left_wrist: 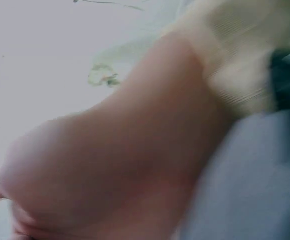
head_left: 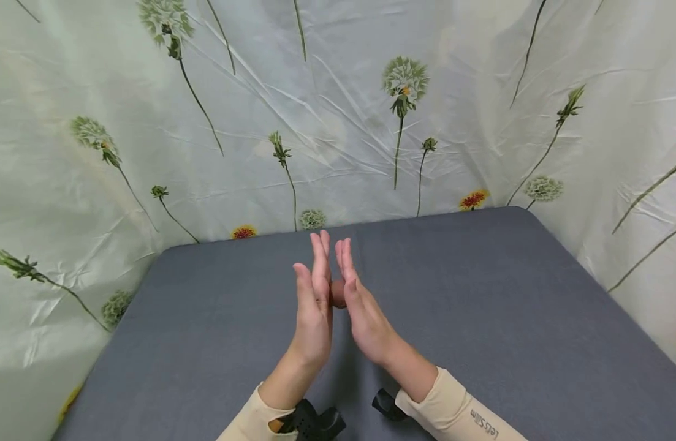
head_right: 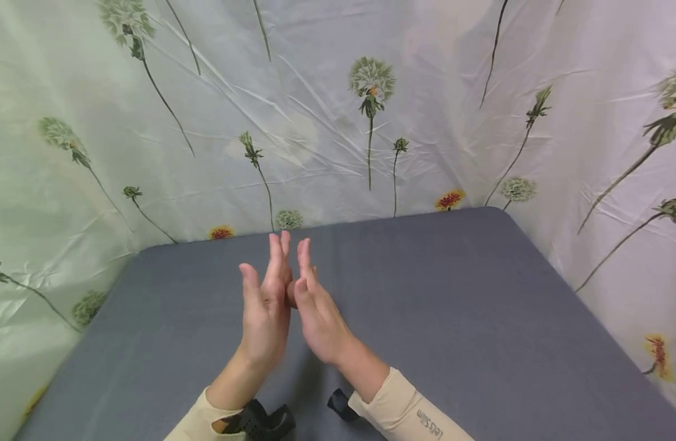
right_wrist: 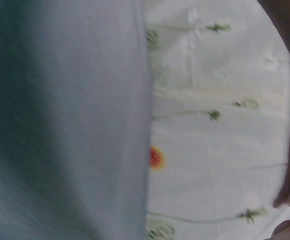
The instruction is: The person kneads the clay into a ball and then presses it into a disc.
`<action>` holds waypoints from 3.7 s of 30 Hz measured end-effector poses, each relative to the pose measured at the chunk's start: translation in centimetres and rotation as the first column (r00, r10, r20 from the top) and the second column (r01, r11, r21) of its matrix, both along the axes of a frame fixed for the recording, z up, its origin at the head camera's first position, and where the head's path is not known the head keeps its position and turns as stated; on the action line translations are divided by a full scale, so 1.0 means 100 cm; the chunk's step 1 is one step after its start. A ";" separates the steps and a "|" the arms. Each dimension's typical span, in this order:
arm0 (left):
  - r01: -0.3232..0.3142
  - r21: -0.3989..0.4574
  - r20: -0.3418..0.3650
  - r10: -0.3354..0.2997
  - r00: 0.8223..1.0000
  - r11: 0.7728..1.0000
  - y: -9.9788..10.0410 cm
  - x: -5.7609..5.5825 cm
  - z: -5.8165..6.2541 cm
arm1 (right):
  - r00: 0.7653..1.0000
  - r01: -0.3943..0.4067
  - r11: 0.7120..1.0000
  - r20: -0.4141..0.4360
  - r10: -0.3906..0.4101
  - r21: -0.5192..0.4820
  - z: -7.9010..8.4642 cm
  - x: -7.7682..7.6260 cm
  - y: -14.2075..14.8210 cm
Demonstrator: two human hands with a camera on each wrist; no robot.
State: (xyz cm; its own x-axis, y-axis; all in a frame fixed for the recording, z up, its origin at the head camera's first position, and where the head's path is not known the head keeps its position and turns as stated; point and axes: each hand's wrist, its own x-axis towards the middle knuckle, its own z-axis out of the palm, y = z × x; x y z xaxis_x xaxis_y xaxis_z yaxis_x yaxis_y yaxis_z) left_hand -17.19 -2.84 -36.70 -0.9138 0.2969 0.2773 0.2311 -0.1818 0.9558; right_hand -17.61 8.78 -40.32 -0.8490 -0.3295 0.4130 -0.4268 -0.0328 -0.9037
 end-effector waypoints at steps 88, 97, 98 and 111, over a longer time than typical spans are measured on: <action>-0.045 -0.013 0.022 0.046 0.999 0.999 -0.004 -0.007 0.006 | 0.998 0.016 0.998 -0.067 -0.020 -0.062 0.010 0.018 -0.009; 0.074 -0.100 0.041 -0.070 0.997 0.992 0.008 0.023 -0.018 | 0.994 0.091 0.993 0.063 -0.086 -0.075 0.025 -0.002 0.005; 0.082 -0.103 0.043 -0.078 0.996 0.991 0.008 0.027 -0.019 | 0.993 0.090 0.993 0.087 -0.084 -0.073 0.023 -0.004 0.006; -0.033 -0.099 0.076 0.041 0.996 0.995 0.002 0.000 -0.020 | 0.991 0.126 0.992 -0.039 -0.125 0.017 0.002 0.028 -0.012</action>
